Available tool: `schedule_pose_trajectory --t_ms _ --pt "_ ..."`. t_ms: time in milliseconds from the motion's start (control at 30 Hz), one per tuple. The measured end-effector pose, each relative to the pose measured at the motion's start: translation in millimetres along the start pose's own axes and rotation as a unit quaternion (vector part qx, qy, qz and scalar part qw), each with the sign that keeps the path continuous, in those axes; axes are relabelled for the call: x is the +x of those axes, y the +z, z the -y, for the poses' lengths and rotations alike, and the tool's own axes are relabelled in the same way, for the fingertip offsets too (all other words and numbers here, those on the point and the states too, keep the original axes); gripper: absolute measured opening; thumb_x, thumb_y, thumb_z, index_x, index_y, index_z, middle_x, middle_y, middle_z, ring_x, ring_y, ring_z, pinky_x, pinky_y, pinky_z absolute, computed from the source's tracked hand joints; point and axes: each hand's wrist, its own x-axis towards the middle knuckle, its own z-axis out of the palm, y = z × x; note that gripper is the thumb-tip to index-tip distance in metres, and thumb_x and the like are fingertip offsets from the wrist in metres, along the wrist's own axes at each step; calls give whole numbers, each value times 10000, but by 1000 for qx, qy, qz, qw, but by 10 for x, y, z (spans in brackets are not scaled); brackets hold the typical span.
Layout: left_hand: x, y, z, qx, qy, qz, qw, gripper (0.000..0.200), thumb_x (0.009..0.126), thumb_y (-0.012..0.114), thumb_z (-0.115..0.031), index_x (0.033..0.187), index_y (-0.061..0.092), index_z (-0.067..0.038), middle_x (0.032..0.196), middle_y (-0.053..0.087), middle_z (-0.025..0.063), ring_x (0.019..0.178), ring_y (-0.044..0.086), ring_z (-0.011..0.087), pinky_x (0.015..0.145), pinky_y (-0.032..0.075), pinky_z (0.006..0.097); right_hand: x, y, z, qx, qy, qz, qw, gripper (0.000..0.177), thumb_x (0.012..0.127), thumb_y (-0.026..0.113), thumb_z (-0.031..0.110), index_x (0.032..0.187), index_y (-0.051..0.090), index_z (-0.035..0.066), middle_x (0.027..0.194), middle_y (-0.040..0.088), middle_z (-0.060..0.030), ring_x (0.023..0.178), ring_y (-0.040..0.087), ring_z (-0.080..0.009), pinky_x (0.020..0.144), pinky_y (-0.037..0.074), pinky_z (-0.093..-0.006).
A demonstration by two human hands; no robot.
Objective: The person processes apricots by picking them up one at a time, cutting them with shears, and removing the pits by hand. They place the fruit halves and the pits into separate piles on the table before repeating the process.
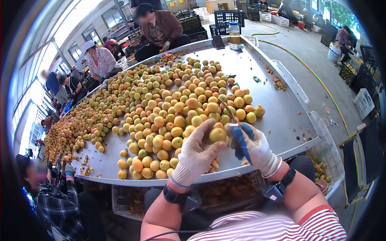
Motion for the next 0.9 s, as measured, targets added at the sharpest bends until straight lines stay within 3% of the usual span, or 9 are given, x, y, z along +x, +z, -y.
schedule_pose_trajectory --t_ms 100,167,367,433,567,633,700,767,900 --pt "27 -46 77 73 40 14 996 564 913 737 -65 1408 483 27 1266 592 95 1135 614 152 987 523 289 -66 -36 53 -37 -26 19 999 264 1081 522 230 1195 655 33 720 581 37 594 521 -50 545 443 -220" --pt "17 -8 57 9 44 20 999 530 913 731 -65 1391 518 15 1214 570 47 921 613 63 753 528 194 -68 -78 89 -77 -36 50 995 261 1086 493 213 1174 645 19 701 574 27 614 532 -64 559 448 -237" --pt "40 17 109 -59 5 36 998 539 935 707 -33 1429 491 -3 1218 613 37 913 595 31 760 513 180 -9 -127 59 -188 -86 72 976 194 1058 522 193 1047 623 28 653 588 -51 563 571 -177 555 470 -315" --pt "60 -9 113 26 32 62 997 540 942 655 19 1439 444 15 1321 581 95 1177 591 149 980 536 296 1 -104 70 -216 -102 64 969 173 1046 533 179 1025 616 29 663 602 -74 575 596 -221 562 480 -337" --pt "64 -18 104 81 72 54 993 523 943 639 46 1431 456 12 1272 595 78 1130 596 130 959 530 278 24 -55 20 -267 -127 34 955 122 1013 562 145 1007 611 33 701 643 -129 642 661 -329 577 506 -400" --pt "32 10 57 90 28 38 995 534 926 661 33 1422 468 -3 1230 614 70 1130 590 117 925 528 273 1 -82 -137 -346 -174 -27 922 127 991 576 129 1053 624 28 774 673 -187 715 679 -401 611 530 -461" --pt "76 -32 165 177 159 39 971 547 916 691 -20 1417 472 -15 1233 624 104 1143 614 180 932 525 319 -1 -70 -186 -370 -204 -38 905 180 981 577 118 1110 629 3 849 683 -243 773 677 -459 659 543 -503" --pt "108 -38 299 252 205 2 946 551 917 718 -97 1407 478 -22 1239 619 165 1156 626 301 954 513 381 72 -96 -410 -371 -231 -65 897 182 999 545 124 1101 614 -9 887 670 -267 805 658 -482 685 526 -527" --pt "59 -34 216 253 185 -16 949 580 914 747 -195 1398 478 -24 1233 596 218 1132 605 412 954 504 413 73 -3 -433 -389 -198 -50 898 176 1028 492 117 1069 604 -14 876 657 -271 784 631 -496 665 498 -519"
